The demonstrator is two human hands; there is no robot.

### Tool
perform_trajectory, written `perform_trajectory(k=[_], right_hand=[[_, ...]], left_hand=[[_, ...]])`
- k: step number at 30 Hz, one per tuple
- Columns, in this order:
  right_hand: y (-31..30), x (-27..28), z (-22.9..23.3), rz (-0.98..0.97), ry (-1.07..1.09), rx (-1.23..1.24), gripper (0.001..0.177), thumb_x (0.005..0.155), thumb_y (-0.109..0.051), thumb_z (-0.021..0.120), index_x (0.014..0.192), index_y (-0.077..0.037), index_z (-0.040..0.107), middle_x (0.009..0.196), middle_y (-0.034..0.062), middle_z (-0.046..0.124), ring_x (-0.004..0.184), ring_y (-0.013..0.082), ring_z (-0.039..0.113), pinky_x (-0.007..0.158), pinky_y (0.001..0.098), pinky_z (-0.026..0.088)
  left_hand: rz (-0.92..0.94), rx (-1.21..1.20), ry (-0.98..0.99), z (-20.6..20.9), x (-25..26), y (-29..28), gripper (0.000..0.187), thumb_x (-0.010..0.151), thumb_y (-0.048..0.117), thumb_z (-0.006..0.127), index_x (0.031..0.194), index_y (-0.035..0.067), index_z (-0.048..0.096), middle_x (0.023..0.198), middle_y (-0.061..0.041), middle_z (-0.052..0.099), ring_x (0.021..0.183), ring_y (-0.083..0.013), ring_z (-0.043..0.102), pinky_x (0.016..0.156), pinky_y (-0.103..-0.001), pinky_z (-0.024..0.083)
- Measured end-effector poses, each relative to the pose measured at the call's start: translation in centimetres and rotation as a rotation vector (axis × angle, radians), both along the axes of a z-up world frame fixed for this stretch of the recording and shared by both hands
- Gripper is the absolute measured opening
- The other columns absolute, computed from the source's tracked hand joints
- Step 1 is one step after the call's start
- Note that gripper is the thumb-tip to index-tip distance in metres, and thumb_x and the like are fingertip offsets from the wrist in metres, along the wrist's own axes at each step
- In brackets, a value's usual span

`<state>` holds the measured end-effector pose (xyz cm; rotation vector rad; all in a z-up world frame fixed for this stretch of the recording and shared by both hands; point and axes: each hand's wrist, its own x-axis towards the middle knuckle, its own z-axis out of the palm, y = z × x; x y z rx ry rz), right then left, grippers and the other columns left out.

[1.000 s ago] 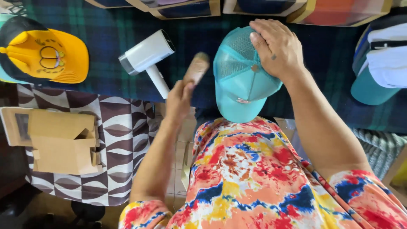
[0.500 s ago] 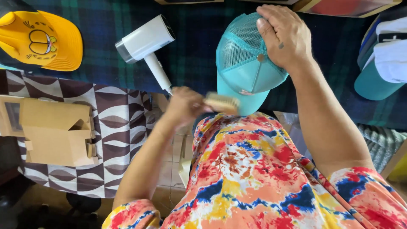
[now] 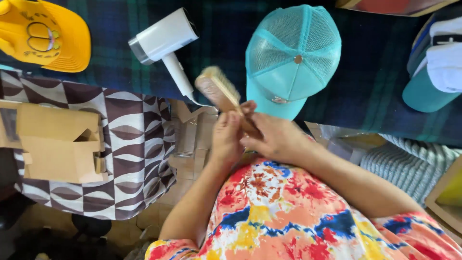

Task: Cleaning a light blue mesh cap using a brush and a lint roller.

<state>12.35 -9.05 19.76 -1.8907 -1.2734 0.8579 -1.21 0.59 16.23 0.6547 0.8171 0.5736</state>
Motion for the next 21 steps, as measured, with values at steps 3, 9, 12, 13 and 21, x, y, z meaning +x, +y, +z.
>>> perform_trajectory(k=[3, 9, 12, 13, 21], right_hand=[[-0.5, -0.4, -1.9, 0.047, 0.261, -0.289, 0.048, 0.098, -0.044, 0.056, 0.128, -0.007, 0.045, 0.105, 0.0298, 0.065, 0.100, 0.0555, 0.063, 0.084, 0.0689, 0.051], [-4.7, 3.3, -6.1, 0.089, 0.128, -0.310, 0.033, 0.101, -0.044, 0.055, 0.116, -0.015, 0.059, 0.091, 0.0193, 0.070, 0.090, 0.0439, 0.069, 0.078, 0.0523, 0.055], [-11.0, 6.8, -7.5, -0.074, 0.043, -0.429, 0.037, 0.098, -0.051, 0.062, 0.103, -0.015, 0.066, 0.080, 0.0167, 0.071, 0.080, 0.0409, 0.070, 0.069, 0.0507, 0.053], [-12.8, 8.2, -6.9, -0.230, 0.158, -0.626, 0.042, 0.094, -0.055, 0.064, 0.106, -0.015, 0.069, 0.086, 0.0204, 0.072, 0.084, 0.0468, 0.068, 0.072, 0.0579, 0.048], [-20.1, 9.2, -4.4, -0.707, 0.163, -0.359, 0.030, 0.085, -0.021, 0.085, 0.108, -0.005, 0.075, 0.077, 0.0173, 0.072, 0.068, 0.0260, 0.071, 0.062, 0.0399, 0.056]], left_hand=[[-0.059, -0.002, 0.016, -0.5, 0.7, -1.6, 0.024, 0.105, 0.030, 0.064, 0.097, 0.007, 0.064, 0.106, -0.015, 0.072, 0.095, -0.0186, 0.068, 0.089, -0.035, 0.054], [-0.134, -0.414, 0.210, -9.5, -1.4, 0.2, 0.072, 0.098, 0.074, 0.042, 0.149, 0.023, 0.049, 0.157, -0.010, 0.042, 0.144, -0.0405, 0.035, 0.113, -0.069, 0.018], [-0.199, -0.425, 0.179, -11.1, 1.2, -0.4, 0.064, 0.101, 0.064, 0.046, 0.149, 0.022, 0.046, 0.144, -0.019, 0.050, 0.135, -0.0464, 0.046, 0.111, -0.063, 0.033], [-0.325, -0.397, 0.155, -12.0, 2.1, -0.5, 0.059, 0.102, 0.053, 0.061, 0.149, 0.023, 0.041, 0.130, -0.021, 0.059, 0.120, -0.0476, 0.058, 0.102, -0.061, 0.047], [-0.351, -0.323, 0.195, -13.9, 2.8, -0.4, 0.051, 0.093, 0.035, 0.078, 0.133, 0.014, 0.053, 0.116, -0.011, 0.065, 0.105, -0.0339, 0.068, 0.085, -0.060, 0.060]])
